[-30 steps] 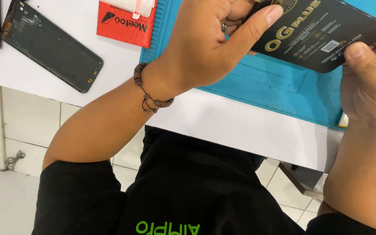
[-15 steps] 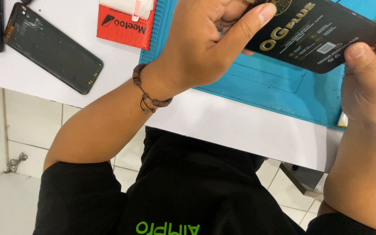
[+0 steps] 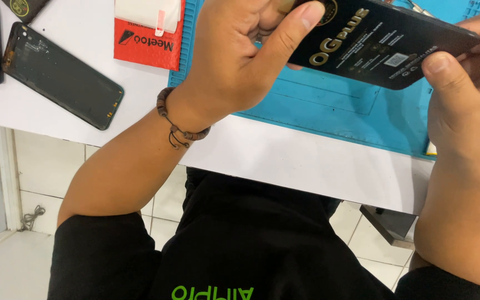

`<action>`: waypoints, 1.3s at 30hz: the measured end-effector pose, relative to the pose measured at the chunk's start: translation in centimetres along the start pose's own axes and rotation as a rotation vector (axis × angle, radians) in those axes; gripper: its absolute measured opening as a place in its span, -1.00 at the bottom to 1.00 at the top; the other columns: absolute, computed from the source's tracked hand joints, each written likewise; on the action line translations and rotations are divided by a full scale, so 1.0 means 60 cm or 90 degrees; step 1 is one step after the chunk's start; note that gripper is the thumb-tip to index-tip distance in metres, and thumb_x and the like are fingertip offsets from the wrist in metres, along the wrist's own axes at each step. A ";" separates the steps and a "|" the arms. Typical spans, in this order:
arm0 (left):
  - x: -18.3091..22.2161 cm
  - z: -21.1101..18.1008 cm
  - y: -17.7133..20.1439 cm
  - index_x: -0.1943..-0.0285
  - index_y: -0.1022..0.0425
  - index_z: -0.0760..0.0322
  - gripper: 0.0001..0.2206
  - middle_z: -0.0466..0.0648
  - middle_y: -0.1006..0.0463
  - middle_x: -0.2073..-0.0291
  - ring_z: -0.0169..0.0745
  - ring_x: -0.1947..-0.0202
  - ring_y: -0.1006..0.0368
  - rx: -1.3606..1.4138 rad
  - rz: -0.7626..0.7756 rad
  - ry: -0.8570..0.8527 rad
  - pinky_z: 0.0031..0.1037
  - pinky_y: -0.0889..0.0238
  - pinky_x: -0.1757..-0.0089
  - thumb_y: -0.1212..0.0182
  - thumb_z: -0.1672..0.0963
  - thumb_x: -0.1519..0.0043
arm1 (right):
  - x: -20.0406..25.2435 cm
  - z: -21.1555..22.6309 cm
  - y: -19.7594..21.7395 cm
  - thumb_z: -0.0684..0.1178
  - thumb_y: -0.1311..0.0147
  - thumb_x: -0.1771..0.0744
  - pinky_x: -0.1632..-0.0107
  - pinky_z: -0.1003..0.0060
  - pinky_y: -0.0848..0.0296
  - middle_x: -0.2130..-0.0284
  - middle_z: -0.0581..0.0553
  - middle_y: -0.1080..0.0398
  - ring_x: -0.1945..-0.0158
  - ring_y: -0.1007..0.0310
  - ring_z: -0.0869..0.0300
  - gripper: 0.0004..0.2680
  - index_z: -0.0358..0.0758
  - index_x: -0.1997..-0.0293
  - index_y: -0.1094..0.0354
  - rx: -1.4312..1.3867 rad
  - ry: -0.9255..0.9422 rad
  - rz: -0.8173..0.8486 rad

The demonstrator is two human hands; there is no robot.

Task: The person applies adhesive to the edges of a smartphone frame, then places a battery inside and presses it into place. They connect the battery ribbon cable to the motherboard and secure it with tape.

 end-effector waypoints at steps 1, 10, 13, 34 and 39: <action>0.000 -0.002 -0.001 0.31 -0.25 0.33 -0.76 -0.15 -0.12 0.65 -0.36 0.62 -0.22 0.002 0.003 -0.001 -0.60 -0.27 0.48 0.01 0.15 -0.47 | 0.001 0.000 0.000 0.01 -0.16 -0.52 -0.38 0.34 -0.43 -0.16 -0.12 -0.34 -0.24 -0.42 0.15 -0.75 -0.21 -0.29 -0.20 0.000 -0.001 -0.003; 0.002 -0.001 -0.001 0.33 -0.15 0.34 -0.72 -0.13 -0.06 0.62 -0.35 0.62 -0.16 -0.001 0.012 0.021 -0.57 -0.32 0.50 -0.01 0.16 -0.47 | -0.001 0.014 -0.006 -0.14 -0.13 -0.51 -0.27 0.32 -0.43 -0.10 -0.18 -0.36 -0.13 -0.41 0.16 -0.81 -0.22 -0.21 -0.15 -0.048 -0.019 0.011; 0.004 0.003 -0.002 0.30 -0.21 0.38 -0.74 -0.13 -0.11 0.64 -0.34 0.62 -0.15 -0.005 0.012 0.029 -0.51 0.07 0.48 -0.04 0.18 -0.48 | -0.003 0.003 -0.002 -0.14 -0.20 -0.49 -0.13 0.42 -0.41 -0.04 -0.13 -0.39 -0.01 -0.38 0.26 -0.80 -0.21 -0.16 -0.19 -0.074 -0.038 -0.007; 0.003 0.049 -0.022 -0.10 -0.29 0.45 -0.82 0.24 -0.61 0.08 0.04 0.06 -0.67 0.281 0.074 0.224 -0.38 -0.73 0.30 -0.12 0.21 -0.40 | -0.024 0.024 -0.021 -0.12 -0.19 -0.48 -0.12 0.39 -0.60 -0.02 -0.13 -0.47 -0.03 -0.55 0.21 -0.85 -0.20 -0.11 -0.26 -0.166 -0.046 0.036; 0.004 0.046 -0.022 -0.12 -0.28 0.44 -0.82 0.24 -0.61 0.07 0.04 0.06 -0.67 0.283 0.070 0.215 -0.36 -0.74 0.29 -0.13 0.23 -0.41 | -0.025 0.024 -0.019 -0.12 -0.17 -0.48 -0.14 0.37 -0.62 -0.07 -0.14 -0.48 -0.07 -0.57 0.18 -0.84 -0.23 -0.16 -0.28 -0.156 -0.052 0.046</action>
Point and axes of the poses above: each hand's wrist, its own x-axis away from the middle knuckle, its own y-axis out of the back of the hand, z = x × y, the point moved 4 cm from there along -x, towards the middle knuckle
